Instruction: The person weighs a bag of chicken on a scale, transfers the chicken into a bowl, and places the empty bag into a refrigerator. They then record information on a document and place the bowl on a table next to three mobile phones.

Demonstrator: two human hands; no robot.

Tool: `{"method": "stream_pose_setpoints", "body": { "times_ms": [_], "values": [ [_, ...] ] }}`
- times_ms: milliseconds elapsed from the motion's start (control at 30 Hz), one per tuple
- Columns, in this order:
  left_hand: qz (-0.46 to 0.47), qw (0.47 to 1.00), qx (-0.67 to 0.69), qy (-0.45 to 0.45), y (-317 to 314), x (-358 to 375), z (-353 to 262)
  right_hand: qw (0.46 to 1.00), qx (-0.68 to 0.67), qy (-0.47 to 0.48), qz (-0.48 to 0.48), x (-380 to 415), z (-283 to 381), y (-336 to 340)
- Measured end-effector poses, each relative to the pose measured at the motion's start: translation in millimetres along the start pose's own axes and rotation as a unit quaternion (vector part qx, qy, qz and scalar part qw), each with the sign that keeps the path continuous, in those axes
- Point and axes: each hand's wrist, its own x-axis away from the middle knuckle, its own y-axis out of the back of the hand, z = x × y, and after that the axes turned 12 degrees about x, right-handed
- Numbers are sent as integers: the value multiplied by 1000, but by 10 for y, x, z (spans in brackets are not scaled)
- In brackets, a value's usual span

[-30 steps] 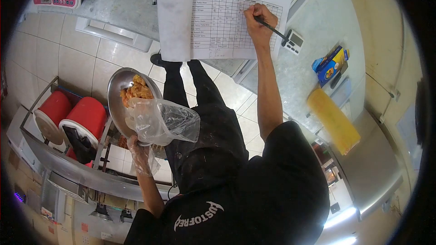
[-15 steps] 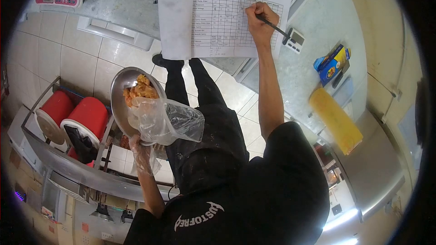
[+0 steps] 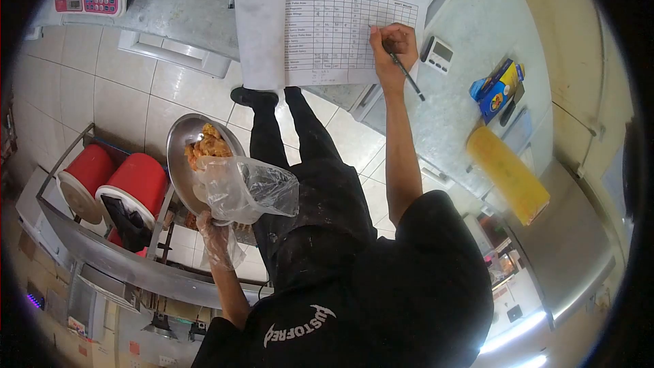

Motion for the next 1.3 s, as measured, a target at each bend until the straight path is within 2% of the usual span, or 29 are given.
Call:
{"method": "stream_pose_setpoints", "body": {
  "times_ms": [67, 167, 333, 400, 500, 567, 633, 867, 1067, 1133, 1300],
  "values": [
    [4, 1000, 16, 26, 104, 18, -22, 1000, 20, -1, 14, 29, -23, -11],
    [-10, 1000, -16, 23, 132, 7, -47, 997, -56, 47, 14, -23, 33, -36],
    [-3, 1000, -13, 1, -250, 133, -25, 996, -53, 53, 40, -91, 10, -77],
    [11, 1000, -16, 18, -63, 76, 2, 996, -50, 69, 36, -169, -61, -97],
    [6, 1000, -21, 21, 27, 48, 52, 997, -12, 63, 35, -192, -179, -133],
    [-10, 1000, -24, 7, 27, 59, 44, 994, 28, 104, 20, -193, -183, -157],
    [25, 998, -58, 1, -13, 51, 37, 993, 50, 109, 13, -190, -168, -164],
    [13, 997, -69, -16, -188, 47, 26, 979, 140, 145, 8, -206, -156, -152],
    [24, 998, -32, 39, -17, 5, 14, 982, 113, 149, 6, -204, -153, -154],
    [-28, 998, -21, -43, -556, 173, 72, 983, 121, 136, 13, -190, -143, -138],
    [-3, 1000, -9, -13, -526, 152, 67, 984, 124, 131, 7, -195, -95, -147]
  ]
}}
